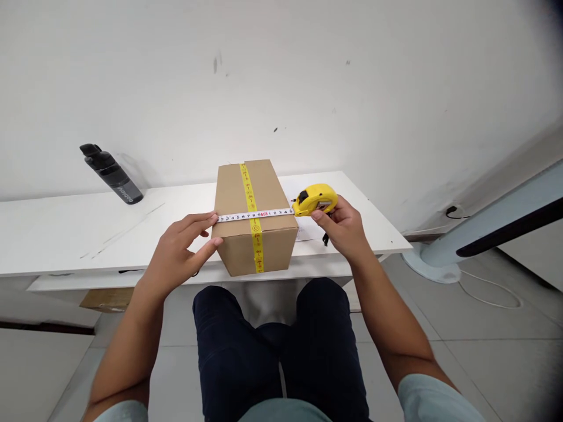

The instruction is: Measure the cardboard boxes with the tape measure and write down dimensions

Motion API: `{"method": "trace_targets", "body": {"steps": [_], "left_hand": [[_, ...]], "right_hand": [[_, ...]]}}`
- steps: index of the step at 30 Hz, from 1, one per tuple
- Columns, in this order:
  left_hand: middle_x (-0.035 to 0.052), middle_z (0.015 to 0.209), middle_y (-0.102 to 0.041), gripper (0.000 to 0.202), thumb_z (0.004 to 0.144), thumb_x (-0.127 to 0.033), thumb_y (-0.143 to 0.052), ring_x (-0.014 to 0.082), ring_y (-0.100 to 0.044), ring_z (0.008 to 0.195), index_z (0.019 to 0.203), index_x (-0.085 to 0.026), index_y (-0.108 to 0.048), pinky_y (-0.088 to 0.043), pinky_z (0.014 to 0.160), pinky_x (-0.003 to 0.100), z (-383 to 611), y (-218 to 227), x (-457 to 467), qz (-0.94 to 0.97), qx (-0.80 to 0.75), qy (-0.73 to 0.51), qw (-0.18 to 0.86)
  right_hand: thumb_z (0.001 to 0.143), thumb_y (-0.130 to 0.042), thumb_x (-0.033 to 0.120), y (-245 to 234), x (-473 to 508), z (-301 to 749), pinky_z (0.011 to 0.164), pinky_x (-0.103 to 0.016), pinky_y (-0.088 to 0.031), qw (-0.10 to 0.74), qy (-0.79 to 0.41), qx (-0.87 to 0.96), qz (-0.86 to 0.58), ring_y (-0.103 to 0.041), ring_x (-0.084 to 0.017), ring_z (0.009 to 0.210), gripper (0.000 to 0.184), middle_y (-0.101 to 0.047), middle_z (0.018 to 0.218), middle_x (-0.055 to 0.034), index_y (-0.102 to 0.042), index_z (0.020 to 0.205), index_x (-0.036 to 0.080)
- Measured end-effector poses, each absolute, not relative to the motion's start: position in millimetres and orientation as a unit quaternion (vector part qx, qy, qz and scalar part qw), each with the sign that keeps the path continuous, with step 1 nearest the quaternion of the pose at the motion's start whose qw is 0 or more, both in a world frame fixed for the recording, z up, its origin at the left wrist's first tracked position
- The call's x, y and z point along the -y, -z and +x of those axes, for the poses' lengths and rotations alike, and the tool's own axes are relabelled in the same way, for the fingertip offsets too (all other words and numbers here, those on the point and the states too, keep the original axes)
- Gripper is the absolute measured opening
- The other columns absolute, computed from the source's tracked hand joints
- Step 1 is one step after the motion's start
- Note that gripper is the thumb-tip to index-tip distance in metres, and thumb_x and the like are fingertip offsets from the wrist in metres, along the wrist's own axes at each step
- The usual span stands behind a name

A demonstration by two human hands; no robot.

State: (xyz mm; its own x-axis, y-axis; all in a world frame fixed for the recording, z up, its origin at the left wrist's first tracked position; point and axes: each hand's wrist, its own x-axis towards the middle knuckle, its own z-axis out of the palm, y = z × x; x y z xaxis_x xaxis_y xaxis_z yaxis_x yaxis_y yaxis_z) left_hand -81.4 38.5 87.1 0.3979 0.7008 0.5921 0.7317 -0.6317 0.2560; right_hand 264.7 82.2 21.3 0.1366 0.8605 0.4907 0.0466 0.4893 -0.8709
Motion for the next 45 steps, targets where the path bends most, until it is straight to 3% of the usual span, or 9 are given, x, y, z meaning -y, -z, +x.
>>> {"method": "trace_targets", "body": {"steps": [9,17,22,25,28,33,37,42,45], "left_hand": [[0.0099,0.133,-0.073,0.039,0.098,-0.042,-0.068,0.0178,-0.074,0.091,0.133,-0.025,-0.07,-0.062,0.059,0.025,-80.0,-82.9,-40.1,-0.829,0.422,0.367,0.008],[0.0082,0.122,-0.077,0.026,0.1,-0.039,-0.066,0.0188,-0.075,0.092,0.119,-0.023,-0.072,-0.059,0.079,0.035,-79.4,-79.1,-42.6,-0.834,0.408,0.363,0.078],[0.0027,0.099,-0.081,0.01,0.099,-0.032,-0.068,0.0163,-0.071,0.073,0.096,-0.023,-0.071,-0.05,0.082,0.039,-78.2,-70.6,-52.6,-0.795,0.414,0.392,0.207],[0.0019,0.099,-0.082,0.003,0.097,-0.026,-0.071,0.0188,-0.074,0.082,0.1,-0.026,-0.07,-0.047,0.085,0.04,-77.6,-69.9,-48.7,-0.779,0.383,0.408,0.284],[0.0008,0.104,-0.082,0.026,0.091,-0.021,-0.078,0.019,-0.073,0.086,0.114,-0.03,-0.069,-0.047,0.097,0.042,-68.3,-67.9,-23.4,-0.785,0.333,0.42,0.31],[-0.0031,0.093,-0.081,0.07,0.089,-0.024,-0.081,0.0164,-0.07,0.077,0.149,-0.035,-0.048,-0.05,0.104,0.042,-23.3,-39.0,22.3,-0.812,0.261,0.487,0.189],[-0.0024,0.086,-0.076,0.077,0.096,-0.038,-0.073,0.0172,-0.069,0.074,0.16,-0.033,-0.031,-0.055,0.09,0.039,12.4,3.5,22.5,-0.817,0.275,0.507,0.006],[0.0135,0.124,-0.07,0.067,0.091,-0.055,-0.074,0.0272,-0.07,0.11,0.147,-0.027,-0.05,-0.058,0.092,0.043,45.0,52.0,6.3,-0.8,0.32,0.451,-0.233],[0.0116,0.113,-0.073,0.057,0.088,-0.064,-0.073,0.0264,-0.071,0.101,0.125,-0.023,-0.065,-0.059,0.088,0.042,61.5,68.2,-5.1,-0.767,0.31,0.429,-0.362]], "right_hand": [[0.073,-0.09,0.058,-19.6,-88.3,268.8,0.074,-0.031,-0.058,0.662,-0.346,0.555,-0.365,-0.069,-0.016,0.082,0.06,-0.076,0.095,0.0005,-0.059,0.115,0.029],[0.076,-0.086,0.058,-14.7,-87.6,260.9,0.079,-0.031,-0.058,0.669,-0.338,0.554,-0.362,-0.071,-0.018,0.091,0.055,-0.077,0.1,-0.0016,-0.06,0.115,0.029],[0.08,-0.082,0.061,-22.3,-83.1,256.1,0.076,-0.033,-0.057,0.658,-0.309,0.573,-0.378,-0.07,-0.02,0.09,0.054,-0.075,0.098,-0.0019,-0.062,0.118,0.029],[0.077,-0.084,0.061,-26.7,-67.6,250.7,0.065,-0.03,-0.053,0.668,-0.288,0.572,-0.379,-0.066,-0.017,0.074,0.053,-0.072,0.086,0.001,-0.062,0.114,0.029],[0.075,-0.087,0.06,-26.7,-36.7,244.7,0.056,-0.029,-0.05,0.68,-0.263,0.576,-0.369,-0.062,-0.016,0.063,0.051,-0.07,0.077,0.0019,-0.062,0.107,0.028],[0.069,-0.09,0.064,-11.2,10.6,237.0,0.045,-0.03,-0.046,0.631,-0.276,0.651,-0.32,-0.055,-0.016,0.053,0.052,-0.064,0.068,0.0016,-0.062,0.094,0.028],[0.071,-0.09,0.057,6.8,19.2,238.5,0.048,-0.028,-0.049,0.573,-0.38,0.642,-0.34,-0.059,-0.015,0.057,0.05,-0.066,0.072,0.0028,-0.061,0.098,0.028],[0.079,-0.087,0.049,35.2,23.0,246.0,0.063,-0.026,-0.057,0.533,-0.487,0.582,-0.374,-0.069,-0.015,0.075,0.046,-0.073,0.088,-0.0001,-0.06,0.108,0.026],[0.087,-0.08,0.052,58.8,30.5,247.4,0.058,-0.023,-0.054,0.525,-0.536,0.541,-0.379,-0.064,-0.01,0.063,0.043,-0.07,0.085,0.0018,-0.059,0.111,0.024]]}}
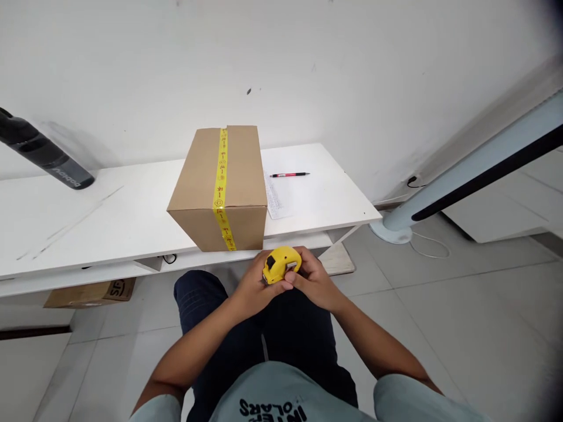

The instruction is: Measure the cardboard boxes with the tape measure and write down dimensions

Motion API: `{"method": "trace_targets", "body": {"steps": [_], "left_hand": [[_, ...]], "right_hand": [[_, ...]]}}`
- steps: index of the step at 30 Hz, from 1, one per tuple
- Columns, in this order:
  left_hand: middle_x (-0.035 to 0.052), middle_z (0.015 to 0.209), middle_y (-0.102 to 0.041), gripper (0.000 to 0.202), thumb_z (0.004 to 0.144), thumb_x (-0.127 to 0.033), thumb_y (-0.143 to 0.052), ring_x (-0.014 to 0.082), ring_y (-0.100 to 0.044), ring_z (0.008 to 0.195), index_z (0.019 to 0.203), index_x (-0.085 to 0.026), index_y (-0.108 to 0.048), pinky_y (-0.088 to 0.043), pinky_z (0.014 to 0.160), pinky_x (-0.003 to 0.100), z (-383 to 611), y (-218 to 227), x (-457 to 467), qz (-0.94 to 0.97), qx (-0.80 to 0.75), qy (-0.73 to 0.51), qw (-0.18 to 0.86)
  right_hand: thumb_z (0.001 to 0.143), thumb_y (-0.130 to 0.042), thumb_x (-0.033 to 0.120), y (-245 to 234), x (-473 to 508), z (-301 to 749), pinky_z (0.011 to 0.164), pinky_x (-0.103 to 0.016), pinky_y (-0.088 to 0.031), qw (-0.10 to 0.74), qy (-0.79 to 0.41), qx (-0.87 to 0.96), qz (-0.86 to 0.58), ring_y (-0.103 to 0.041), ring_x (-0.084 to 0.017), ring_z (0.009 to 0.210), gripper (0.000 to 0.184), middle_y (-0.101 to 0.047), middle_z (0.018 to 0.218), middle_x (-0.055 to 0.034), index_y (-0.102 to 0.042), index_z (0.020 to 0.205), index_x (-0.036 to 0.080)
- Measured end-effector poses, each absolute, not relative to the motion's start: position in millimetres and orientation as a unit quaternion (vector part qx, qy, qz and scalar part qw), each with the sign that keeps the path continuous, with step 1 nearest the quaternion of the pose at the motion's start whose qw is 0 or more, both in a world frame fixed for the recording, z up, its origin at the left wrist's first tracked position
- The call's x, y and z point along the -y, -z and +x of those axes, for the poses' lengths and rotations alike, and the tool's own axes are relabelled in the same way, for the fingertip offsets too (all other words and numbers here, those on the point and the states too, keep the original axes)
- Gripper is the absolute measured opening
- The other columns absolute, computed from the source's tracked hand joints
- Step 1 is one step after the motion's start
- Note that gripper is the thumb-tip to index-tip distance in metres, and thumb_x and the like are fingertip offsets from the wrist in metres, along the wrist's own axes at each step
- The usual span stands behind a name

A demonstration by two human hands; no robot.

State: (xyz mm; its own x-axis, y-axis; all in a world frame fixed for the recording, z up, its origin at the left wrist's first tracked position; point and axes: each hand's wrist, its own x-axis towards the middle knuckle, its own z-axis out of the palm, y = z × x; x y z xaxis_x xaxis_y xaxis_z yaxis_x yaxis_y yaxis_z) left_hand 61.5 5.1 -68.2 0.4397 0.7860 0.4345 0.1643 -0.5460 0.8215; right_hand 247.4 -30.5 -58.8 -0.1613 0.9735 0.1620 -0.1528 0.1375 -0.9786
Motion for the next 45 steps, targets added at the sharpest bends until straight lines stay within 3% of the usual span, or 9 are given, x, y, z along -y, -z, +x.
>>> {"method": "trace_targets", "body": {"steps": [6,11,14,16,24,30,34,37,45], "left_hand": [[0.0067,0.089,-0.074,0.043,0.093,-0.064,-0.065,0.0213,-0.071,0.082,0.097,-0.021,-0.068,-0.058,0.076,0.036,68.6,67.0,-33.0,0.762,-0.29,-0.433,0.386],[0.0103,0.11,-0.075,0.036,0.094,-0.051,-0.064,0.0245,-0.072,0.099,0.112,-0.021,-0.065,-0.058,0.088,0.038,85.9,54.3,-55.4,0.821,-0.252,-0.371,0.352],[0.0112,0.113,-0.074,0.036,0.09,-0.049,-0.066,0.028,-0.07,0.107,0.112,-0.02,-0.065,-0.056,0.096,0.042,106.8,49.9,-75.5,0.875,-0.237,-0.285,0.311],[0.0102,0.114,-0.073,0.036,0.089,-0.049,-0.067,0.0291,-0.068,0.112,0.113,-0.021,-0.065,-0.055,0.099,0.043,117.3,47.8,-91.4,0.896,-0.248,-0.231,0.287],[-0.0006,0.08,-0.056,0.024,0.094,-0.046,-0.059,0.0194,-0.06,0.081,0.09,-0.023,-0.061,-0.053,0.086,0.037,116.1,47.3,-124.7,0.894,-0.288,-0.198,0.279],[0.0008,0.094,-0.065,0.019,0.089,-0.041,-0.065,0.0183,-0.063,0.086,0.09,-0.023,-0.06,-0.046,0.074,0.03,121.5,46.2,-112.3,0.891,-0.328,-0.185,0.253],[0.002,0.104,-0.068,0.02,0.088,-0.039,-0.068,0.0194,-0.065,0.091,0.094,-0.023,-0.059,-0.043,0.072,0.03,125.4,47.8,-105.4,0.897,-0.338,-0.17,0.227],[0.0025,0.108,-0.069,0.021,0.088,-0.038,-0.068,0.0202,-0.065,0.092,0.099,-0.023,-0.059,-0.042,0.07,0.031,127.0,52.1,-98.7,0.898,-0.346,-0.177,0.205],[0.0041,0.12,-0.071,0.025,0.09,-0.035,-0.069,0.0228,-0.068,0.106,0.11,-0.023,-0.06,-0.048,0.08,0.032,126.1,65.1,-89.7,0.893,-0.349,-0.197,0.205]], "right_hand": [[0.097,-0.066,0.052,76.4,22.4,279.8,0.067,-0.029,-0.06,0.446,-0.566,0.612,-0.327,-0.073,-0.016,0.076,0.038,-0.077,0.096,-0.0062,-0.065,0.119,0.021],[0.104,-0.051,0.048,58.6,-89.9,332.2,0.092,-0.046,-0.061,0.518,-0.203,0.615,-0.559,-0.074,-0.025,0.099,0.041,-0.077,0.115,-0.0147,-0.065,0.131,0.02],[0.102,-0.048,0.03,54.7,-173.5,353.3,0.117,-0.061,-0.044,0.347,-0.059,0.67,-0.653,-0.045,-0.039,0.15,0.047,-0.054,0.158,-0.0238,-0.058,0.144,0.012],[0.101,-0.044,0.022,55.0,-209.6,358.9,0.119,-0.064,-0.038,0.245,-0.048,0.69,-0.68,-0.038,-0.04,0.155,0.048,-0.05,0.162,-0.023,-0.055,0.147,0.01],[0.102,-0.041,0.021,65.1,-217.1,349.3,0.119,-0.059,-0.028,0.213,0.009,0.713,-0.668,-0.06,-0.035,0.125,0.045,-0.069,0.134,-0.0199,-0.058,0.142,0.013],[0.103,-0.041,0.023,59.8,-215.6,350.0,0.109,-0.058,-0.033,0.188,0.046,0.712,-0.675,-0.054,-0.039,0.124,0.036,-0.068,0.126,-0.0213,-0.074,0.112,0.014],[0.1,-0.042,0.015,51.3,-212.1,352.9,0.108,-0.051,-0.036,0.314,0.069,0.673,-0.667,-0.061,-0.03,0.11,0.023,-0.069,0.113,-0.0139,-0.062,0.111,0.019],[0.099,-0.051,0.022,52.5,-200.7,343.9,0.082,-0.037,-0.046,0.483,-0.024,0.606,-0.631,-0.059,-0.021,0.079,0.007,-0.061,0.087,-0.0008,-0.049,0.105,0.025],[0.086,-0.073,0.064,70.5,-169.8,312.5,0.05,-0.026,-0.033,0.593,-0.407,0.496,-0.486,-0.038,-0.01,0.045,0.055,-0.043,0.049,0.0108,-0.036,0.07,0.028]]}}
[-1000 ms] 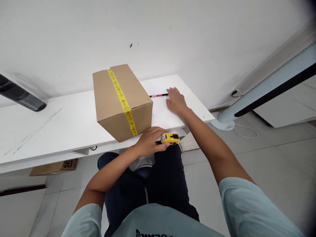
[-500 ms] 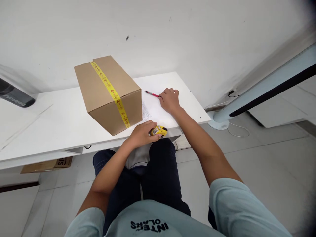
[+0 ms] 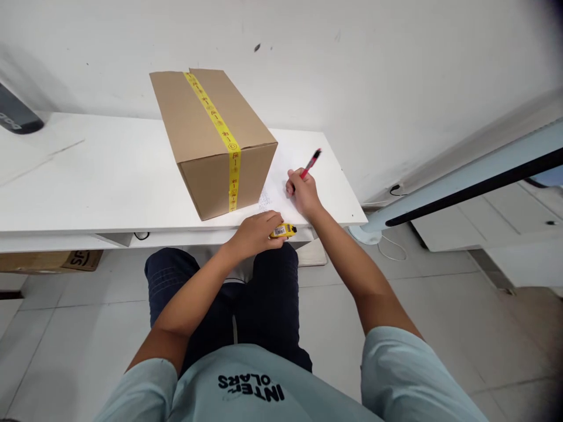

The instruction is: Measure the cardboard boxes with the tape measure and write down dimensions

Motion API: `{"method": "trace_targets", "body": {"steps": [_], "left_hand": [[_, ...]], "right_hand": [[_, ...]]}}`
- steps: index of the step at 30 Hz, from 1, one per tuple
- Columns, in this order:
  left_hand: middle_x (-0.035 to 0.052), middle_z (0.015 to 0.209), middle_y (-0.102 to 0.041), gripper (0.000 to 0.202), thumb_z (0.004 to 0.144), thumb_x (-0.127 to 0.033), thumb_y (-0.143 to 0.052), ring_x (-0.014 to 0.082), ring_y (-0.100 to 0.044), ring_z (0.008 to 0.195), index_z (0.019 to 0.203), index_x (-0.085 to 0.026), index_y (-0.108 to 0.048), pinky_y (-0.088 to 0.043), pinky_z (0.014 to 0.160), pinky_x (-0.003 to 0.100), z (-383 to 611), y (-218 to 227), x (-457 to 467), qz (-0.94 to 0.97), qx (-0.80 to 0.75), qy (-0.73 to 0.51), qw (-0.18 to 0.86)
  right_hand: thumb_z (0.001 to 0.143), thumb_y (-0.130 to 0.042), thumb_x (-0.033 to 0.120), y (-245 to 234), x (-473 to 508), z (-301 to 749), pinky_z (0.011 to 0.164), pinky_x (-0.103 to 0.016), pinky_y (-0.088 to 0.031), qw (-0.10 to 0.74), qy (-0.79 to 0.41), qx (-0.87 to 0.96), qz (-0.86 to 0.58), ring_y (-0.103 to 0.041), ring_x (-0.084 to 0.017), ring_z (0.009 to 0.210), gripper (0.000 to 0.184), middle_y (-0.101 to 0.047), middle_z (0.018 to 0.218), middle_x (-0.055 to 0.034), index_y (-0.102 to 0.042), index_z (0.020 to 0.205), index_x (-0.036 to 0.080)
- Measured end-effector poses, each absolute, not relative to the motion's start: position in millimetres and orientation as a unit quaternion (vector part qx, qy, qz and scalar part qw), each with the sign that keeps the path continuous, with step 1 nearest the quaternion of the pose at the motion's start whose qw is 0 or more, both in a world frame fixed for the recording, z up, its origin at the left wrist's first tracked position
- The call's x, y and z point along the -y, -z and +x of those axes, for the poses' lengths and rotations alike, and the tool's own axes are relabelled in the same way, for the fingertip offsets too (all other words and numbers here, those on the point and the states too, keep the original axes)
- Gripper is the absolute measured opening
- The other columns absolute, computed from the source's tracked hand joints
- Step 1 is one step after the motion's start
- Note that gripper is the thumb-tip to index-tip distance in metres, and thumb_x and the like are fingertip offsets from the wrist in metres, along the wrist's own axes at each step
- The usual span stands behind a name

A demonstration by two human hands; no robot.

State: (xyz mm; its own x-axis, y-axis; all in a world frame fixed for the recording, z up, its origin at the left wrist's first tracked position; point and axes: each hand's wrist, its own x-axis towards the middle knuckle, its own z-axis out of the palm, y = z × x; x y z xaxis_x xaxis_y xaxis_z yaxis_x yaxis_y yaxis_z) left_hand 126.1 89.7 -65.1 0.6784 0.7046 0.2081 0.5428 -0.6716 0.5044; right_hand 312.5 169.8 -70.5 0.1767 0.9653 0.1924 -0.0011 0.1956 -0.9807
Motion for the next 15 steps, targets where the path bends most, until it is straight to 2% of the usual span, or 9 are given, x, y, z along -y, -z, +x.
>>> {"method": "trace_targets", "body": {"steps": [3,7,10,12,15], "left_hand": [[0.0047,0.122,-0.071,0.029,0.089,-0.033,-0.07,0.0232,-0.069,0.107,0.114,-0.023,-0.06,-0.051,0.083,0.033,121.5,65.2,-91.6,0.896,-0.342,-0.2,0.202],[0.005,0.118,-0.071,0.029,0.087,-0.031,-0.072,0.0232,-0.071,0.102,0.113,-0.023,-0.062,-0.056,0.081,0.034,112.1,67.7,-94.2,0.9,-0.331,-0.21,0.189],[0.009,0.121,-0.072,0.031,0.087,-0.029,-0.074,0.0266,-0.07,0.112,0.115,-0.021,-0.064,-0.059,0.094,0.04,107.0,77.9,-93.7,0.908,-0.315,-0.238,0.143],[0.0131,0.126,-0.071,0.026,0.088,-0.028,-0.074,0.0294,-0.068,0.122,0.111,-0.018,-0.066,-0.056,0.107,0.045,106.3,86.7,-91.9,0.915,-0.295,-0.256,0.101],[0.0187,0.141,-0.066,0.019,0.09,-0.032,-0.074,0.0324,-0.067,0.127,0.099,-0.016,-0.069,-0.056,0.108,0.046,109.2,96.2,-87.9,0.915,-0.294,-0.269,0.057]], "right_hand": [[0.086,-0.066,0.075,67.6,-164.8,313.5,0.053,-0.027,-0.041,0.615,-0.442,0.454,-0.47,-0.047,-0.012,0.045,0.057,-0.052,0.046,0.0077,-0.039,0.067,0.027],[0.084,-0.057,0.085,64.0,-152.5,305.3,0.065,-0.031,-0.051,0.615,-0.432,0.429,-0.501,-0.061,-0.015,0.054,0.062,-0.061,0.051,0.0027,-0.048,0.065,0.027],[0.086,-0.04,0.092,62.0,-145.7,289.7,0.08,-0.035,-0.055,0.62,-0.404,0.411,-0.532,-0.07,-0.018,0.07,0.072,-0.072,0.066,-0.0029,-0.059,0.067,0.025],[0.086,-0.037,0.092,60.4,-143.1,278.7,0.089,-0.037,-0.055,0.614,-0.381,0.414,-0.553,-0.072,-0.02,0.079,0.077,-0.075,0.076,-0.0054,-0.068,0.073,0.023],[0.088,-0.038,0.091,58.6,-140.5,268.4,0.094,-0.037,-0.054,0.617,-0.334,0.416,-0.579,-0.072,-0.02,0.087,0.079,-0.076,0.083,-0.0049,-0.077,0.089,0.022]]}}
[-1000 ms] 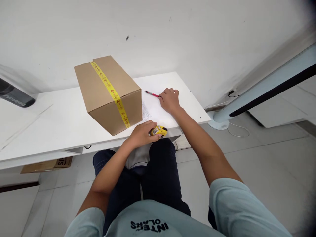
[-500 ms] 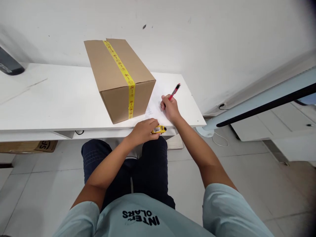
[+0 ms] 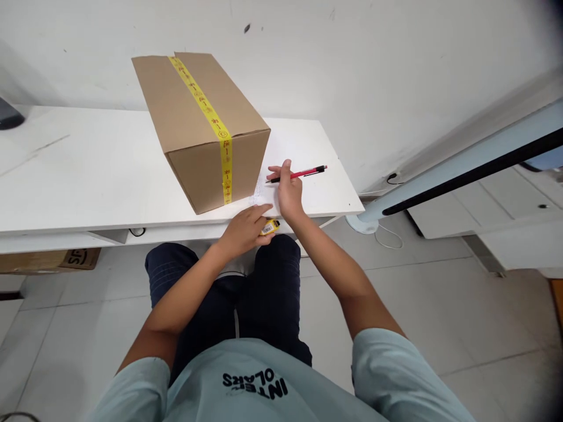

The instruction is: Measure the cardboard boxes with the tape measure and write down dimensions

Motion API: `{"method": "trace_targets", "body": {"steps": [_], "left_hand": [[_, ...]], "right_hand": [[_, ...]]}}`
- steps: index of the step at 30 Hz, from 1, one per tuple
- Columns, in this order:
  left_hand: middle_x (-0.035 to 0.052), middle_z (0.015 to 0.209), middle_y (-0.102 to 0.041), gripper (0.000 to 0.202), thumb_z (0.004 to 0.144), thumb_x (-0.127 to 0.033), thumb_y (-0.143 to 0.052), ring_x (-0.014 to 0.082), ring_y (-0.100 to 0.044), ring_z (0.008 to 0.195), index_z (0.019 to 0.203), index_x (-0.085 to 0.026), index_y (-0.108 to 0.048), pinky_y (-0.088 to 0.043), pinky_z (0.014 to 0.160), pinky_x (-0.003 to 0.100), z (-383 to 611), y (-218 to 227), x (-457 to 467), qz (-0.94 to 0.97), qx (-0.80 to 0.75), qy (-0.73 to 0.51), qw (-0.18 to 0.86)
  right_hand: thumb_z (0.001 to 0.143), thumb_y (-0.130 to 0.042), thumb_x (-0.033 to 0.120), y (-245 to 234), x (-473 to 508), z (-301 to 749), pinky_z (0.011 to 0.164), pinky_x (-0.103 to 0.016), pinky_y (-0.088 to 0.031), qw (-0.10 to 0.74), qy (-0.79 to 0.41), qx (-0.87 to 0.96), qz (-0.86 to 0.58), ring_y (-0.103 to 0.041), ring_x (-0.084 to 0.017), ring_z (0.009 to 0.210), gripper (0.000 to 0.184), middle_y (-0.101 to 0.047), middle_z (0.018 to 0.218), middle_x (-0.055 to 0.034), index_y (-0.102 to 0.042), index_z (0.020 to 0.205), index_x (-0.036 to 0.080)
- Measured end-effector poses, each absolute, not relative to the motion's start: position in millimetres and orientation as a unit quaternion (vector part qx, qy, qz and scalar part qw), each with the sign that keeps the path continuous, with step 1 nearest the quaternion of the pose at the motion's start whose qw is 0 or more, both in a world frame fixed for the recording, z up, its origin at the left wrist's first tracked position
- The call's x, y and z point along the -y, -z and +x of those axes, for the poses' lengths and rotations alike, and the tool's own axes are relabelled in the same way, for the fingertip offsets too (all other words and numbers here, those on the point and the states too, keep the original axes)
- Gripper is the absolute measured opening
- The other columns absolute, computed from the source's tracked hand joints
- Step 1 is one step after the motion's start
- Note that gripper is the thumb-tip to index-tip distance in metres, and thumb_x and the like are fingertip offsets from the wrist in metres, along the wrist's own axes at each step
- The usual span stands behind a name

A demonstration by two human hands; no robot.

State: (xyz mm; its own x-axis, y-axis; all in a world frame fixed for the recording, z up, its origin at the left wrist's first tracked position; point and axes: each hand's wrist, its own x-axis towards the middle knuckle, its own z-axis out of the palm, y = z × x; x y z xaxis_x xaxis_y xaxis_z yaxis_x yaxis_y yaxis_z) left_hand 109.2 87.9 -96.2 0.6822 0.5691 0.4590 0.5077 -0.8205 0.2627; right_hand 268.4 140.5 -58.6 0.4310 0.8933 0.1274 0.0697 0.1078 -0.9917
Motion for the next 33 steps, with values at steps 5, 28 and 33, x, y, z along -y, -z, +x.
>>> {"method": "trace_targets", "body": {"steps": [5,28,33], "left_hand": [[0.0211,0.145,-0.064,0.023,0.088,-0.032,-0.076,0.0358,-0.065,0.131,0.101,-0.013,-0.073,-0.056,0.11,0.049,117.5,97.5,-81.0,0.907,-0.33,-0.257,0.05],[0.0206,0.147,-0.063,0.024,0.089,-0.027,-0.072,0.0378,-0.059,0.137,0.109,-0.013,-0.073,-0.051,0.113,0.054,123.8,90.7,-71.6,0.905,-0.336,-0.245,0.092],[0.0207,0.147,-0.062,0.025,0.091,-0.028,-0.071,0.0375,-0.059,0.138,0.11,-0.013,-0.073,-0.051,0.113,0.054,122.9,89.8,-71.6,0.907,-0.334,-0.24,0.095]], "right_hand": [[0.088,-0.042,0.09,56.2,-140.7,278.9,0.072,-0.033,-0.052,0.549,-0.345,0.5,-0.574,-0.06,-0.017,0.062,0.075,-0.054,0.056,0.0031,-0.077,0.088,0.023],[0.093,-0.073,0.048,54.6,-131.3,288.1,0.057,-0.028,-0.04,0.461,-0.307,0.64,-0.534,-0.046,-0.012,0.055,0.048,-0.05,0.052,0.0049,-0.053,0.057,0.023],[0.092,-0.072,0.054,56.1,-130.7,290.1,0.057,-0.029,-0.042,0.449,-0.314,0.652,-0.524,-0.049,-0.012,0.055,0.047,-0.052,0.052,0.0044,-0.056,0.059,0.024]]}}
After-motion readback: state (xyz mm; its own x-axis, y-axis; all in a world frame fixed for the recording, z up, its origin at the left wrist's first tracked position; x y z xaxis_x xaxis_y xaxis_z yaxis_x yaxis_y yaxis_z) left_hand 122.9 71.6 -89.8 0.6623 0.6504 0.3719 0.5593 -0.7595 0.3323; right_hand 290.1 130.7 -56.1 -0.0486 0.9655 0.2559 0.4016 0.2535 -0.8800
